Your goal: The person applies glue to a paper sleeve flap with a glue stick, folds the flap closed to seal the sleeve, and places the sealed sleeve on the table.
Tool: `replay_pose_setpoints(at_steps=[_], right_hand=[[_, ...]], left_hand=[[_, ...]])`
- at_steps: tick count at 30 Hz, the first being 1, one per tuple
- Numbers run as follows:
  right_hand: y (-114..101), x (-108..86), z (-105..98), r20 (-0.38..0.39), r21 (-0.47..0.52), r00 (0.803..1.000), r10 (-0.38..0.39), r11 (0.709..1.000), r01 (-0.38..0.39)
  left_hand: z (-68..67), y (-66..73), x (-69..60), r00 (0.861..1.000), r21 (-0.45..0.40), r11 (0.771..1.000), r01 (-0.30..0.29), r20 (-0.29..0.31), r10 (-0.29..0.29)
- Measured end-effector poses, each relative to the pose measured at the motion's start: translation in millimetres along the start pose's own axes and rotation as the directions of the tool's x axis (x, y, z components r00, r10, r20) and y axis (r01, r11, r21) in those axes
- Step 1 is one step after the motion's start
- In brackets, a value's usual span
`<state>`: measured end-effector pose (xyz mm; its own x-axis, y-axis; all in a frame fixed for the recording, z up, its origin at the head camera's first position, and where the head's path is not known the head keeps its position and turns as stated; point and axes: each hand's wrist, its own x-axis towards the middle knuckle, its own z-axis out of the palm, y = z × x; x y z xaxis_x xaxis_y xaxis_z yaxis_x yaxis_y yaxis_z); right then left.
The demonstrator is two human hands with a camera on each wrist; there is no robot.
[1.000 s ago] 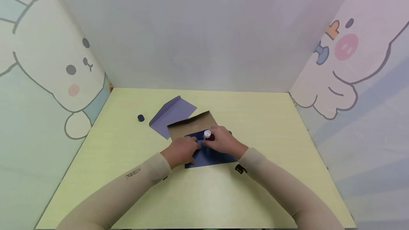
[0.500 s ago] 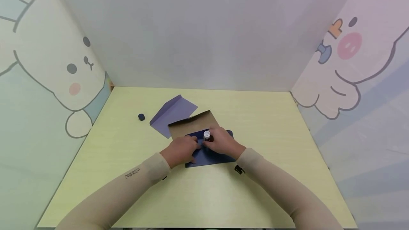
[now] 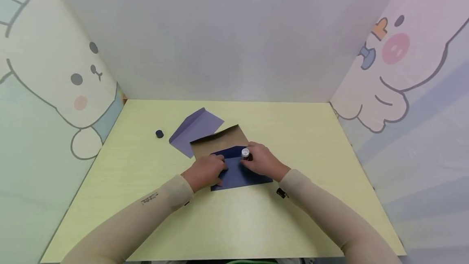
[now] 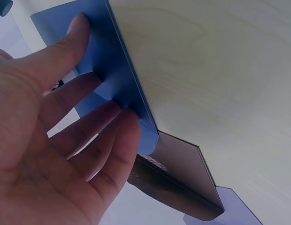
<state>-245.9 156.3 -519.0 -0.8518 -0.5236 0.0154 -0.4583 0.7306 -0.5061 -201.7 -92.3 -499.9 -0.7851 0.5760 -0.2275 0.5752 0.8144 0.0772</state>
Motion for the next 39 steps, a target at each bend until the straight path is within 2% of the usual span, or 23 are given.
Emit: replay_pose_setpoints(at_steps=[6, 16, 23, 30, 39], right_hand=[[8, -5.2, -5, -0.001, -0.009, 1.000, 0.020, 1.000, -0.020], [6, -6.4, -7, 0.006, -0.017, 0.999, 0.034, 0.999, -0.034], [5, -5.0, -6, -0.002, 0.006, 0.999, 0.045, 0.999, -0.045], [3, -0.2, 0, -0.012, 0.002, 1.000, 0.019, 1.000, -0.019], [-14, 12.6, 14, 0.018, -0.003, 0.999, -0.026, 1.000, 0.026]], left_hand=[[1.7, -1.3, 0.2, 1.000, -0.001, 1.000, 0.001, 0.009, -0.001], [2.8, -2.3, 0.7, 1.000, -0.004, 1.000, 0.008, 0.015, -0.007], [1.6, -3.6, -0.4, 1.000, -0.003, 1.000, -0.010, -0.001, 0.010], [0.6, -3.7, -0.8, 1.000, -0.007, 1.000, -0.022, -0.005, 0.022], [2.2, -4.9, -1.3, 0.999, -0.016, 0.999, -0.028, -0.023, 0.028]])
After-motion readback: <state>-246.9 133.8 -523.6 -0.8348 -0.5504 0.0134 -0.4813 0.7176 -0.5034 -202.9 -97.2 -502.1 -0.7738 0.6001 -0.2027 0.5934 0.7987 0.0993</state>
